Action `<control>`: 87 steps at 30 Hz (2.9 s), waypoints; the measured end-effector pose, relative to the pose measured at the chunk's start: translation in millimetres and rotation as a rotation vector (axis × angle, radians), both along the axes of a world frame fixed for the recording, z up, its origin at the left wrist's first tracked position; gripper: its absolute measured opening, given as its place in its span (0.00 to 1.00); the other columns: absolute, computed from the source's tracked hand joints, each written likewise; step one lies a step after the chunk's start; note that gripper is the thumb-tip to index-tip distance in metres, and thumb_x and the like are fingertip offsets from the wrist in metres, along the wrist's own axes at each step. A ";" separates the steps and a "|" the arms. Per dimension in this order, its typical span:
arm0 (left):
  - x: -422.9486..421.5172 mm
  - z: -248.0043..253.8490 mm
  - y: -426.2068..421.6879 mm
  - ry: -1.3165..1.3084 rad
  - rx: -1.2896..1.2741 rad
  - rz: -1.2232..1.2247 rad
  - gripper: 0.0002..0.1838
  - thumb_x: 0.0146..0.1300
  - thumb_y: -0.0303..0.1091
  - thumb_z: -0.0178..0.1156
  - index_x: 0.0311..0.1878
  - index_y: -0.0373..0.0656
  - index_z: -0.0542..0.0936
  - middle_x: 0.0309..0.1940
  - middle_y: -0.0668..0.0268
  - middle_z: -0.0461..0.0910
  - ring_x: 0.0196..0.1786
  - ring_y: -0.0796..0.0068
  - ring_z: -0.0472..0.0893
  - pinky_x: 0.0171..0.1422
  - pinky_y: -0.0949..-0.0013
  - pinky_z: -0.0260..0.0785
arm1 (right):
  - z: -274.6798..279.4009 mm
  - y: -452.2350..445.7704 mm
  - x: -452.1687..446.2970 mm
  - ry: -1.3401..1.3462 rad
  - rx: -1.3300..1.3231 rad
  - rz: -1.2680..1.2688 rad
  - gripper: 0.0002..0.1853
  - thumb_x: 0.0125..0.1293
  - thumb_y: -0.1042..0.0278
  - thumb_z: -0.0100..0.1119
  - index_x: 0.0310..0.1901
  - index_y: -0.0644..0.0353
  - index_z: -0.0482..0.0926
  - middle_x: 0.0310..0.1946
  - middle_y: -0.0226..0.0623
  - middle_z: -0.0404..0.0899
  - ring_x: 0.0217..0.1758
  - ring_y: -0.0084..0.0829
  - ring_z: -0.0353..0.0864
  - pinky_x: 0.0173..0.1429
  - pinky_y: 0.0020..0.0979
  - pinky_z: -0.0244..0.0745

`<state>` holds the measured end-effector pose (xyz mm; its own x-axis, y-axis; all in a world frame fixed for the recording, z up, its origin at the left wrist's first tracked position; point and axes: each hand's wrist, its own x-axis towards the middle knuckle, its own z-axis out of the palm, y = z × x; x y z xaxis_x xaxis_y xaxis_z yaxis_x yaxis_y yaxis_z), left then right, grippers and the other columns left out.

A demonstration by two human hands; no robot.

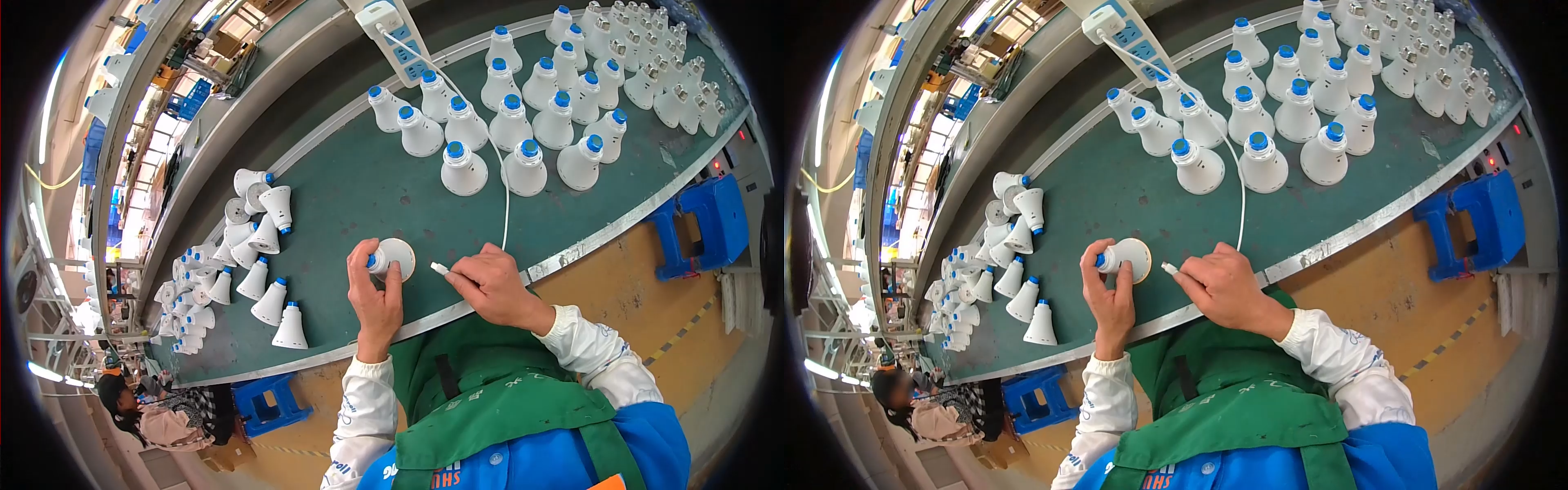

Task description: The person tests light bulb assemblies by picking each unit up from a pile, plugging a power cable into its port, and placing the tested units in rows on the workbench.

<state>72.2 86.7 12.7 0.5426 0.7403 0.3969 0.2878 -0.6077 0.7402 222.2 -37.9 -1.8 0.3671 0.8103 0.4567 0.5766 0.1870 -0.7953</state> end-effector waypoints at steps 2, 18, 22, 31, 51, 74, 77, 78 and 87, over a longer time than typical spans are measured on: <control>0.4 0.3 -1.0 -0.001 -0.016 0.006 0.22 0.56 0.22 0.59 0.55 0.39 0.69 0.52 0.54 0.72 0.54 0.58 0.73 0.59 0.62 0.65 | -0.2 -0.4 0.6 -0.002 -0.006 0.006 0.05 0.57 0.73 0.61 0.25 0.59 0.76 0.15 0.31 0.72 0.17 0.31 0.69 0.30 0.31 0.56; 2.8 10.9 5.3 -0.021 -0.140 -0.058 0.22 0.58 0.22 0.59 0.57 0.38 0.68 0.52 0.56 0.72 0.51 0.64 0.74 0.56 0.65 0.67 | -5.4 -4.2 5.1 -0.011 0.053 0.064 0.05 0.56 0.73 0.62 0.25 0.58 0.76 0.15 0.30 0.70 0.18 0.31 0.69 0.31 0.32 0.58; 38.7 19.2 25.9 -0.050 -0.019 -0.072 0.21 0.57 0.22 0.59 0.55 0.38 0.69 0.49 0.58 0.73 0.47 0.67 0.75 0.52 0.67 0.68 | -3.2 -4.7 6.7 -0.021 0.057 0.079 0.05 0.56 0.73 0.62 0.25 0.58 0.76 0.14 0.30 0.69 0.18 0.31 0.68 0.31 0.32 0.58; 112.6 0.9 61.8 0.037 0.178 -0.150 0.28 0.57 0.22 0.61 0.62 0.40 0.65 0.53 0.57 0.73 0.48 0.73 0.75 0.51 0.71 0.69 | -3.5 -5.5 6.8 -0.005 0.041 0.081 0.05 0.55 0.73 0.63 0.25 0.59 0.76 0.15 0.32 0.71 0.18 0.31 0.69 0.31 0.31 0.58; -134.9 50.6 56.6 1.083 0.073 0.510 0.24 0.52 0.43 0.66 0.51 0.43 0.76 0.44 0.55 0.80 0.49 0.53 0.77 0.52 0.56 0.66 | 5.6 1.1 1.4 -0.036 -0.021 0.090 0.07 0.54 0.74 0.62 0.23 0.58 0.74 0.12 0.32 0.68 0.16 0.33 0.67 0.29 0.33 0.56; -17.5 38.0 10.2 0.091 -0.125 -0.140 0.22 0.48 0.17 0.62 0.49 0.38 0.76 0.51 0.61 0.75 0.55 0.68 0.74 0.61 0.70 0.64 | 29.4 20.6 -12.4 0.269 -0.142 0.035 0.07 0.60 0.66 0.61 0.28 0.59 0.81 0.14 0.30 0.72 0.17 0.26 0.62 0.34 0.28 0.58; -19.8 38.0 13.2 0.033 -0.185 -0.230 0.22 0.48 0.18 0.63 0.49 0.38 0.77 0.48 0.61 0.75 0.52 0.70 0.75 0.58 0.71 0.66 | 28.8 25.9 -13.4 0.273 -0.152 0.037 0.07 0.60 0.66 0.61 0.29 0.59 0.81 0.13 0.30 0.72 0.17 0.27 0.62 0.35 0.29 0.58; -21.0 38.0 13.4 0.002 -0.262 -0.232 0.21 0.48 0.18 0.63 0.49 0.38 0.77 0.49 0.61 0.75 0.52 0.70 0.75 0.58 0.71 0.66 | 28.4 27.2 -13.8 0.276 -0.167 0.042 0.07 0.60 0.66 0.61 0.29 0.59 0.81 0.13 0.30 0.72 0.17 0.27 0.62 0.35 0.29 0.58; -20.5 42.6 15.1 0.023 -0.238 -0.218 0.18 0.50 0.15 0.59 0.47 0.37 0.79 0.50 0.59 0.77 0.52 0.67 0.77 0.57 0.68 0.69 | 28.7 35.4 -17.5 0.325 -0.181 0.040 0.09 0.61 0.63 0.59 0.28 0.59 0.80 0.14 0.36 0.73 0.17 0.36 0.69 0.33 0.31 0.60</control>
<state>51.6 101.8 55.3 0.7054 0.6764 0.2120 0.1885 -0.4673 0.8638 204.7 -2.5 26.9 0.4359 0.8838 0.1698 0.2837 0.0441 -0.9579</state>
